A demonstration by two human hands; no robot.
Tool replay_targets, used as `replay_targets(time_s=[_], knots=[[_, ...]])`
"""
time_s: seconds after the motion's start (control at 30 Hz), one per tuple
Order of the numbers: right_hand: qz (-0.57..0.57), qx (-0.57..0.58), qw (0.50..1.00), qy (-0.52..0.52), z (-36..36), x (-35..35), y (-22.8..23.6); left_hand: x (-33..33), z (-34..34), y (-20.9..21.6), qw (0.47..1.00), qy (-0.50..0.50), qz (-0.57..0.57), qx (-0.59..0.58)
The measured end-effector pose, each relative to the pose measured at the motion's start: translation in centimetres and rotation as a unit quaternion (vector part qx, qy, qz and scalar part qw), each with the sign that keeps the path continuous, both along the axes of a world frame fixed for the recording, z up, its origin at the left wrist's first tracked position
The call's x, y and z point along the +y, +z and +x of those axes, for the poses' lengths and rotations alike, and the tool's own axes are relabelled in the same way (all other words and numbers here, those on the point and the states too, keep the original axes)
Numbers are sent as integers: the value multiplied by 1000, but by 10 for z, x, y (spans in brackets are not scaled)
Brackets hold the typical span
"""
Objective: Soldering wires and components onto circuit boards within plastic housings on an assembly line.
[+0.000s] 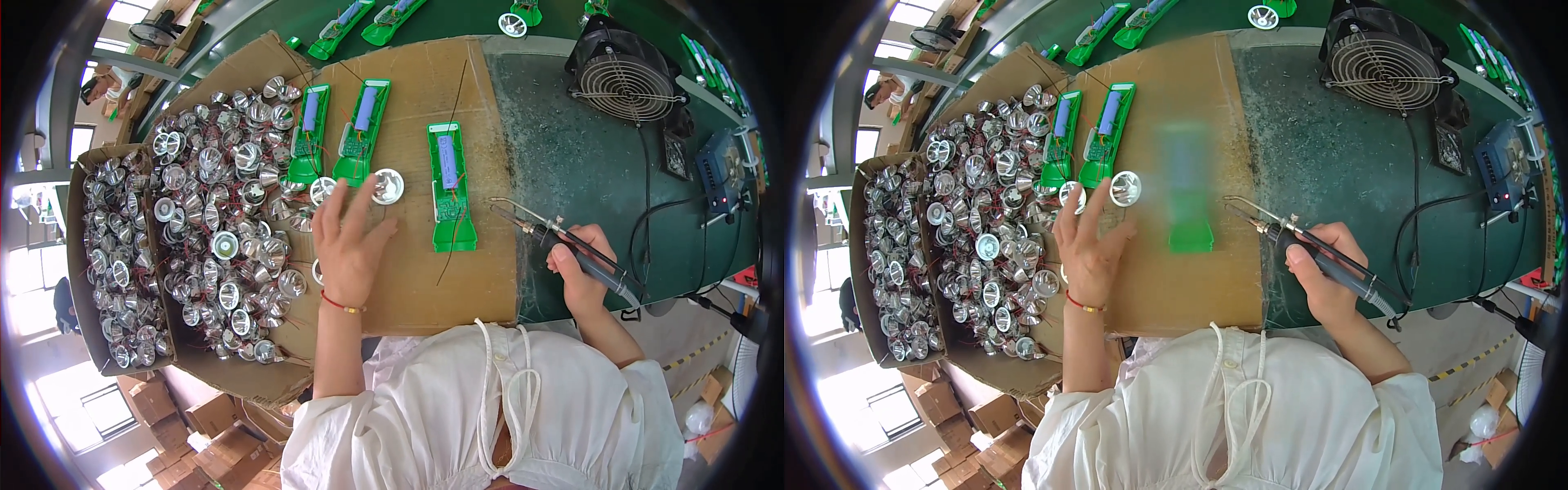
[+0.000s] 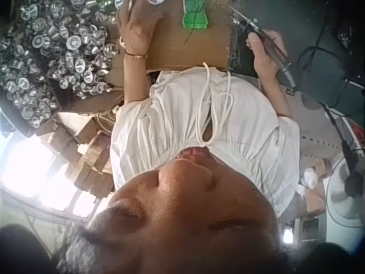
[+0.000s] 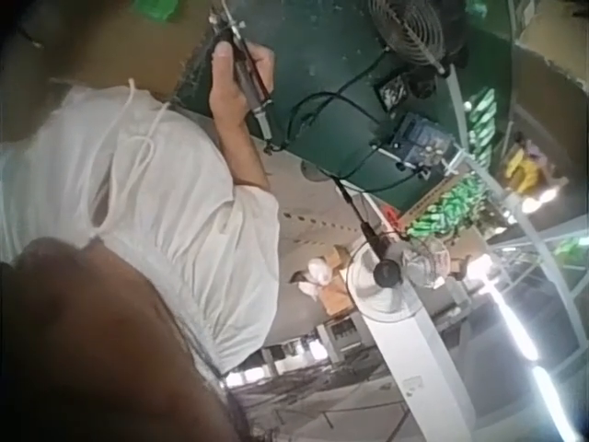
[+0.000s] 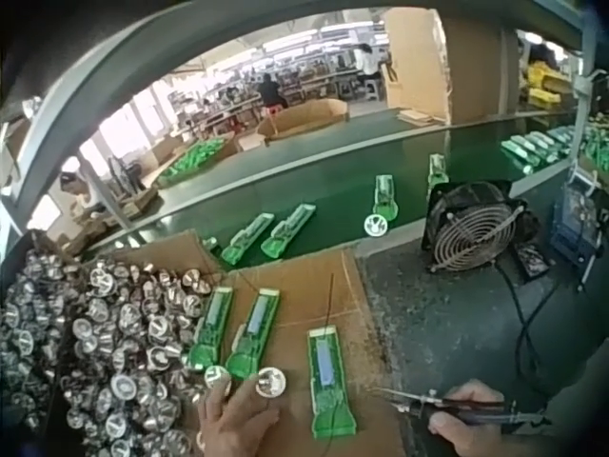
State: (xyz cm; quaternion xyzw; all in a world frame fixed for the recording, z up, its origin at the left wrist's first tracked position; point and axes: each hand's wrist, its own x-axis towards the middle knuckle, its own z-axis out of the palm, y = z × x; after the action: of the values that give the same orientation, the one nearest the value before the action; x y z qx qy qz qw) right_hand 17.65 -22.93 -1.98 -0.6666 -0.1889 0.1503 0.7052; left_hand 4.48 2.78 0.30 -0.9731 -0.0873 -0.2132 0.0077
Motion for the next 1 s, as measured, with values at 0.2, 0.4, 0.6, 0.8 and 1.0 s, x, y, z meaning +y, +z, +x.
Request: replay_targets(time_s=[0.2,0.4,0.6,0.8,1.0], knots=[[16,15,999,25,-3,0,1,-22,-1,17,992,-39,-116,-35],[18,-13,997,72,-4,7,3,-50,12,-3,857,136,-496,-40],[-3,-47,993,105,-4,9,5,-49,20,-8,915,65,-393,-68],[-27,-106,990,89,-1,15,6,-55,25,-12,906,83,-412,-48],[-51,-87,990,96,-2,17,7,-54,26,-14,910,77,-406,-43]])
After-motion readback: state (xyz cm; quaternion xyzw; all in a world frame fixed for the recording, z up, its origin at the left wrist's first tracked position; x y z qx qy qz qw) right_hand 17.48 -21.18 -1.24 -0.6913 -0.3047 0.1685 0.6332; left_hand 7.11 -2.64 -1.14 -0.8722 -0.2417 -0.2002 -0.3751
